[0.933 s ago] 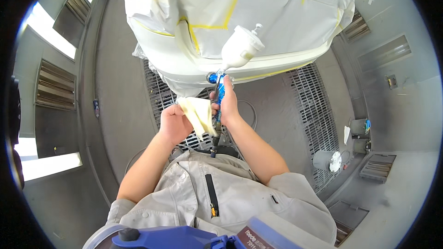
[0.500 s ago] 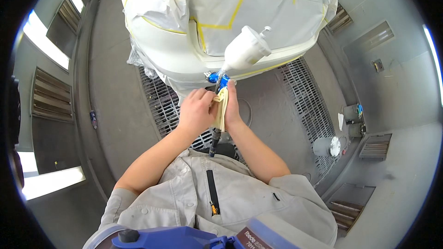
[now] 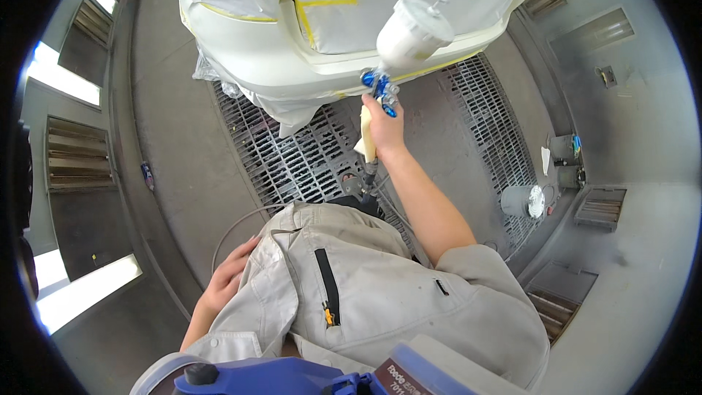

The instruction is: The person uses a spray gun to apply white paint to the front bumper of a car in a paint booth. The car is masked with protective sheeting and tape. The person moves the spray gun in steady horizontal passes along the bumper while holding a cloth in the other hand.

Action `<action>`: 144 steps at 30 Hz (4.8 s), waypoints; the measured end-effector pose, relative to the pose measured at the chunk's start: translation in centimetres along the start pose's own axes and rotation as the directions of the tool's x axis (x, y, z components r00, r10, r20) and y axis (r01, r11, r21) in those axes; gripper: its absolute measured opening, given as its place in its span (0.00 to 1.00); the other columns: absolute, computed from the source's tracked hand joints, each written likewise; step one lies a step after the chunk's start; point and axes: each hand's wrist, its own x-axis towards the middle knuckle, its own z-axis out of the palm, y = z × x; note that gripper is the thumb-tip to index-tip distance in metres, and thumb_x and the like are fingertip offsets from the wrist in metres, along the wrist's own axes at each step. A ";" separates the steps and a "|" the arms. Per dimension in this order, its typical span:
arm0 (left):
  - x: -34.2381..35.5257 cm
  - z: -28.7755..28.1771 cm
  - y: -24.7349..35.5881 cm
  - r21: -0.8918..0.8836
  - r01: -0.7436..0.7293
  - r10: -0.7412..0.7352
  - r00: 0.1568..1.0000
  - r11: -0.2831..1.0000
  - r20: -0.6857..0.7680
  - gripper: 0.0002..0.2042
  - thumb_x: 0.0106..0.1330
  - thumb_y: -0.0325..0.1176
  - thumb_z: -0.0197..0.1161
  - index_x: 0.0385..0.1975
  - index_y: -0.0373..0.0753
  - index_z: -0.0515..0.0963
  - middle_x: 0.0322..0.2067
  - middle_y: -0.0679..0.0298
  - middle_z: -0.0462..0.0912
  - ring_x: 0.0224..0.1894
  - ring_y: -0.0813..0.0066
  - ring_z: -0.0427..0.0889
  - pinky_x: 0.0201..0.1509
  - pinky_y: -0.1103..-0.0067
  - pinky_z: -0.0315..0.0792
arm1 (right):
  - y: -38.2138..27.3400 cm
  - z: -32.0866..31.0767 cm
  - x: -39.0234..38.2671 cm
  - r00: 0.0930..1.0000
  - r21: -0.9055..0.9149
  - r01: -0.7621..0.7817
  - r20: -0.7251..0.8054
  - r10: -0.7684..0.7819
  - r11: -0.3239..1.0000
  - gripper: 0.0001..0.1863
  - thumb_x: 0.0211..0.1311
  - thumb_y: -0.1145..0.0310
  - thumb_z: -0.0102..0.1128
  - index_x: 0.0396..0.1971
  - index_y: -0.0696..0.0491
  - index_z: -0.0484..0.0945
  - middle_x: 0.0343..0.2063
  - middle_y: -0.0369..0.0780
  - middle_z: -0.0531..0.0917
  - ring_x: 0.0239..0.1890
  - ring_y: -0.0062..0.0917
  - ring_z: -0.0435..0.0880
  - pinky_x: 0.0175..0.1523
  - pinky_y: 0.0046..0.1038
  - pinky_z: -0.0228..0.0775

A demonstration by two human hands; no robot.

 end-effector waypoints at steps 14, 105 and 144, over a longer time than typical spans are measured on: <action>-13.9 16.0 -10.0 0.623 0.180 -0.002 0.961 0.761 -0.275 0.25 0.61 0.34 0.63 0.59 0.36 0.72 0.65 0.50 0.68 0.68 0.49 0.67 0.70 0.56 0.65 | 2.9 -1.6 7.8 0.904 -0.103 -0.333 0.247 0.348 0.937 0.09 0.62 0.61 0.62 0.32 0.51 0.77 0.23 0.35 0.80 0.20 0.20 0.76 0.24 0.25 0.67; -9.4 21.8 -12.9 0.747 -0.187 0.454 0.875 0.638 -0.168 0.24 0.61 0.34 0.63 0.59 0.40 0.72 0.57 0.58 0.74 0.64 0.54 0.71 0.69 0.55 0.64 | 8.9 -0.6 9.2 0.942 -0.168 -0.211 0.229 0.246 0.963 0.12 0.61 0.61 0.62 0.33 0.56 0.78 0.26 0.36 0.80 0.28 0.21 0.77 0.34 0.27 0.67; 1.5 24.4 -19.1 0.690 -0.124 0.387 0.890 0.713 -0.240 0.31 0.54 0.26 0.67 0.61 0.36 0.69 0.57 0.52 0.74 0.60 0.50 0.74 0.67 0.60 0.66 | 4.8 -9.7 10.2 0.787 -0.220 -0.014 0.599 0.147 0.975 0.37 0.65 0.71 0.59 0.73 0.56 0.56 0.64 0.44 0.72 0.65 0.27 0.70 0.69 0.27 0.58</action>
